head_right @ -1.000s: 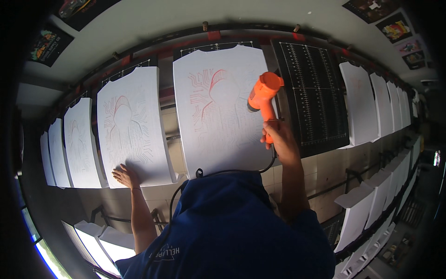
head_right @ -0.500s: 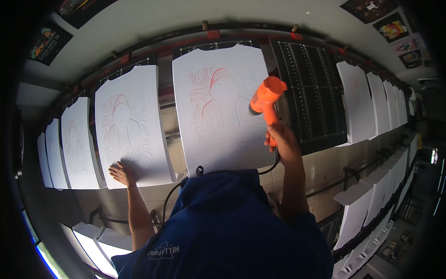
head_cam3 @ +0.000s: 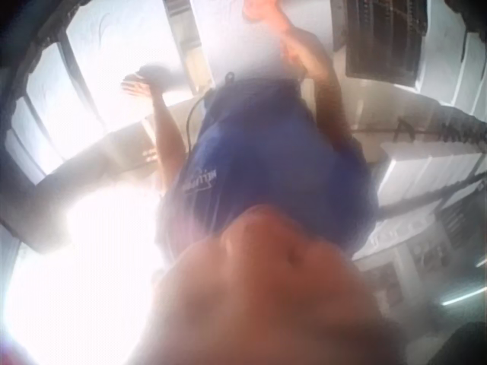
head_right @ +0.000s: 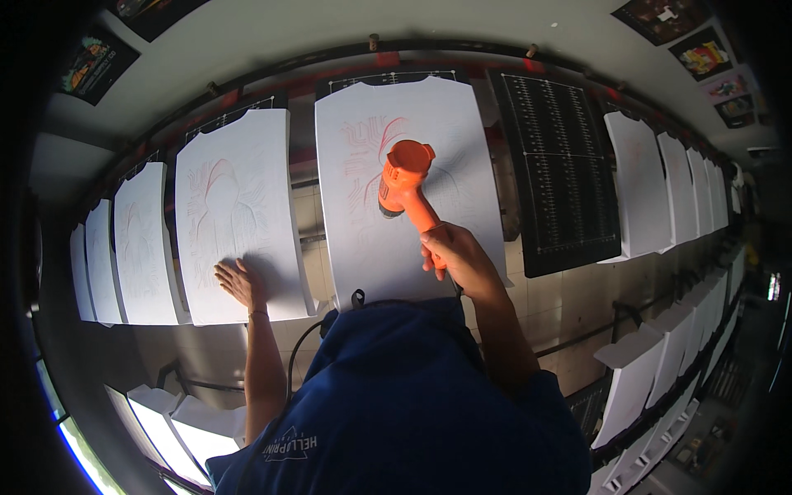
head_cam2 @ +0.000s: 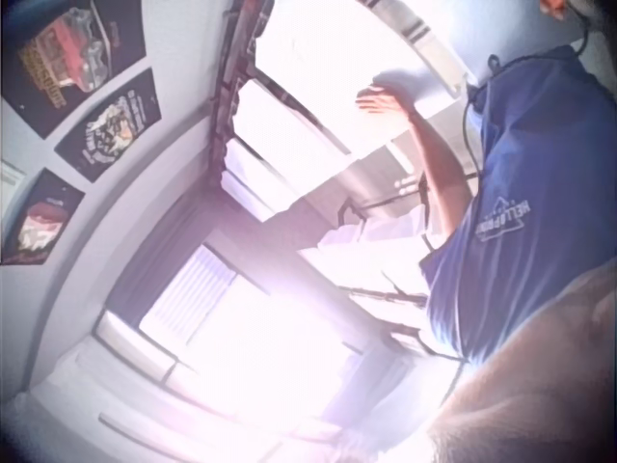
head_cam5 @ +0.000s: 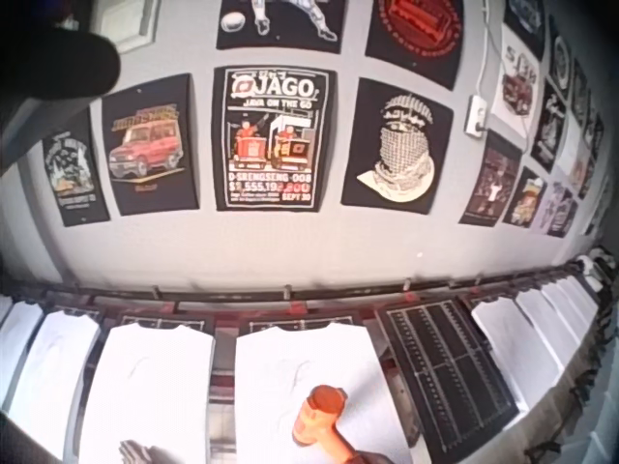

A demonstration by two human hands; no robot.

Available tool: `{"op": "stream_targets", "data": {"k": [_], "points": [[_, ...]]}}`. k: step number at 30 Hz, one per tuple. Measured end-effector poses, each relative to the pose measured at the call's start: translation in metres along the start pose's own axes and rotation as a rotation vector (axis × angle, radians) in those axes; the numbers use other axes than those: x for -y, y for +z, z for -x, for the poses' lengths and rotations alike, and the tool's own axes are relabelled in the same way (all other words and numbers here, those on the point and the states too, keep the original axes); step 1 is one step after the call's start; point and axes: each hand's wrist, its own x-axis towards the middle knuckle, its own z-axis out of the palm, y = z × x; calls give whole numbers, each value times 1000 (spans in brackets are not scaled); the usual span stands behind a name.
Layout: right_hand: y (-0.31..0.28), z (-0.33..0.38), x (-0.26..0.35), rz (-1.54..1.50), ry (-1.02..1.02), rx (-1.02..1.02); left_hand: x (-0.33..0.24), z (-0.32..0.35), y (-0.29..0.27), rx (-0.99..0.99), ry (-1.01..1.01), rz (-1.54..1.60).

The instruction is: The person uses an orange heat gun to apply heat to a design on a white t-shirt laid out on a workbench. They move the heat gun back and forth over the design area while holding the t-shirt in place with their other hand.

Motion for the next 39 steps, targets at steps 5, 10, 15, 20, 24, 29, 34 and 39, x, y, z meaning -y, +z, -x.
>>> {"op": "stream_targets", "data": {"k": [5, 10, 15, 20, 24, 29, 34, 39], "points": [[-25, 12, -1, 5, -14, -97, -18, 33, -7, 24, 151, 28], [-79, 34, -4, -22, -35, -327, 19, 32, -6, -13, 62, -10], [-78, 36, 0, 21, -63, -303, 22, 31, -3, -8, -34, -37], [-39, 20, 1, 6, 2, 0, -15, 57, -4, 19, 19, -26], [-23, 9, -11, 15, 20, 142, -52, 93, -11, 23, 134, 14], [-53, 25, -7, 18, 12, 28, -47, 123, -14, 3, 238, -1], [-106, 50, -9, 25, -19, -166, -7, 105, -17, -8, -147, -11], [-115, 59, -9, 40, -9, -192, -33, 98, -21, 1, -447, 3]]}}
